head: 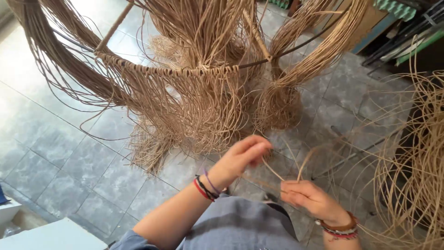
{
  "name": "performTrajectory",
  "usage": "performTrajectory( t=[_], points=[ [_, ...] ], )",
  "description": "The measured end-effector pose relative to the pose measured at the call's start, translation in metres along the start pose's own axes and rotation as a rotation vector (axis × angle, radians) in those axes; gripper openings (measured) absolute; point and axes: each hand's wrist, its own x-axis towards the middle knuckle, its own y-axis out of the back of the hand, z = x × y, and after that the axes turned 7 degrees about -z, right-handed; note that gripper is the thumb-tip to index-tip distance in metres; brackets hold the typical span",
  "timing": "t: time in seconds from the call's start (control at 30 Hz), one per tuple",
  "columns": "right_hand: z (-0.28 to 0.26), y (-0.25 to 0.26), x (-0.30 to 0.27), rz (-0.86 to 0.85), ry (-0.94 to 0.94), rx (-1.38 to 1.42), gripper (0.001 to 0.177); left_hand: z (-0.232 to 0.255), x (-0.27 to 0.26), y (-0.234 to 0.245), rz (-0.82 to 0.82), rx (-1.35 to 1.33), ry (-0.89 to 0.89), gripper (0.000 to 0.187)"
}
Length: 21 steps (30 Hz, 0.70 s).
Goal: Weaving and knotting natural fiber strands onto a frame to create a large decorative object.
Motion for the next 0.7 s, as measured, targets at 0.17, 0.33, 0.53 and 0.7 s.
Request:
performTrajectory(
  t=[0.17, 0.33, 0.53, 0.7],
  points=[
    [-0.021, 0.001, 0.036, -0.056, 0.113, -0.248, 0.035, -0.036, 0.022, -0.008, -0.317, -0.566, 0.026, 0.045],
    [-0.034, 0.018, 0.049, 0.271, 0.407, 0.575, 0.023, -0.003, 0.017, 0.012, 0.0, 0.02, -0.23, 0.028],
    [-0.029, 0.046, 0.077, 0.595, 0.315, 0.761, 0.044, -0.033, 0.013, 0.022, -0.316, 1.053, -0.056, 0.021],
    [-0.027, 0.052, 0.074, 0.393, 0.057, 0.411, 0.036, 0.022, 0.027, -0.001, -0.174, -0.129, -0.192, 0.069]
  ],
)
